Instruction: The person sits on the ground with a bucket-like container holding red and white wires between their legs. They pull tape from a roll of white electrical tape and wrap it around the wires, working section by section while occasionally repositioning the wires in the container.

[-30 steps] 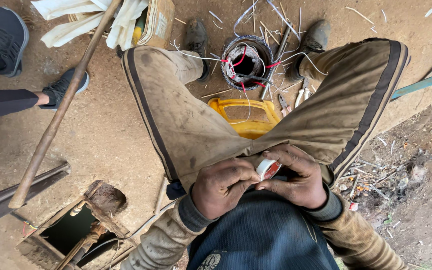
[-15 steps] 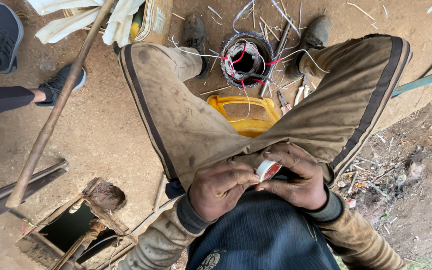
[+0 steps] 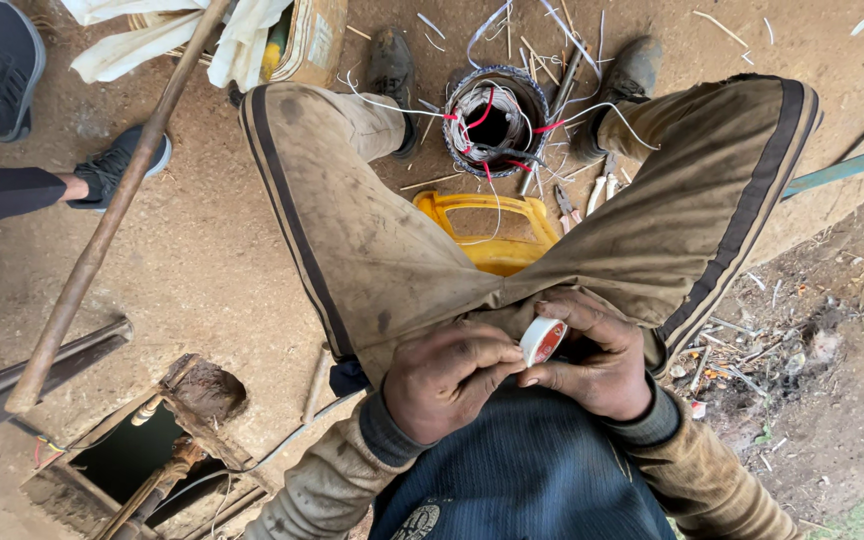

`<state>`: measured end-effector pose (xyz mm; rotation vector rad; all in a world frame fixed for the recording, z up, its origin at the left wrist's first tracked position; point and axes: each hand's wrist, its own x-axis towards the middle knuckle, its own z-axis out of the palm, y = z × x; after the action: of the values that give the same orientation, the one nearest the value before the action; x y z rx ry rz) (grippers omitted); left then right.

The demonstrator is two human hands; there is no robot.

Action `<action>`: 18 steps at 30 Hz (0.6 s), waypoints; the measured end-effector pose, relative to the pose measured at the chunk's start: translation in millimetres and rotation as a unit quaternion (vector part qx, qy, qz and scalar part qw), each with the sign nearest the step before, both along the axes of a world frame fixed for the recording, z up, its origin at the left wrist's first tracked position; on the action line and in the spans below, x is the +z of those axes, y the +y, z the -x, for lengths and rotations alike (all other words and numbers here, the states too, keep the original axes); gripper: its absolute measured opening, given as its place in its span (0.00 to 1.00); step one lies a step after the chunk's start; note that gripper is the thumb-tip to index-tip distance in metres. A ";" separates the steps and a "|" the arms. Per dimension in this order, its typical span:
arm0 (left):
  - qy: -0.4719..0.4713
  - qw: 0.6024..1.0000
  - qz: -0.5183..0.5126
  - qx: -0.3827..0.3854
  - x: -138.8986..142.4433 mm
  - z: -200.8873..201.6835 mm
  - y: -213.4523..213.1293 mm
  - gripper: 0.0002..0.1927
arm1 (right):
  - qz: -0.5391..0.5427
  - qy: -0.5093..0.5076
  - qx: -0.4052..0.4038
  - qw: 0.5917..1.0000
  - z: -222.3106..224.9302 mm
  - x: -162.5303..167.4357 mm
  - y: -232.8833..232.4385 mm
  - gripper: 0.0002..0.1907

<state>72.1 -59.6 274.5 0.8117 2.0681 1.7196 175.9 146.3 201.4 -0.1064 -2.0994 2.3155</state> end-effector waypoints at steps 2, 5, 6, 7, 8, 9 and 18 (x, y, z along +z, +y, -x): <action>0.030 0.999 0.019 -0.017 3.2 3.2 -1.9 0.08 | -0.011 -0.003 0.004 1.000 0.9 0.9 0.8 0.37; 0.085 0.994 0.062 -0.041 6.0 7.6 -6.0 0.08 | -0.054 -0.003 0.036 0.998 3.9 4.0 3.1 0.36; 0.109 0.990 0.078 -0.046 5.8 8.5 -7.2 0.08 | -0.073 0.000 0.050 0.996 4.8 5.0 3.3 0.36; 0.133 0.985 0.096 -0.053 5.3 9.4 -8.1 0.08 | -0.067 -0.005 0.050 0.996 5.7 5.6 1.9 0.37; 0.146 0.983 0.097 -0.059 4.1 9.6 -8.8 0.08 | -0.063 -0.010 0.048 0.997 6.2 6.0 0.6 0.37; 0.159 0.980 0.098 -0.066 2.4 9.8 -8.6 0.08 | -0.059 -0.014 0.045 0.997 6.4 6.4 -0.3 0.37; 0.118 0.990 0.049 -0.055 -9.8 0.2 -3.2 0.09 | 0.085 -0.080 0.020 0.993 -15.1 -4.3 -8.1 0.37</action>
<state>71.9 -62.8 264.7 1.1226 2.1914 1.5123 191.0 138.2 197.0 -0.2611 -1.9811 2.5888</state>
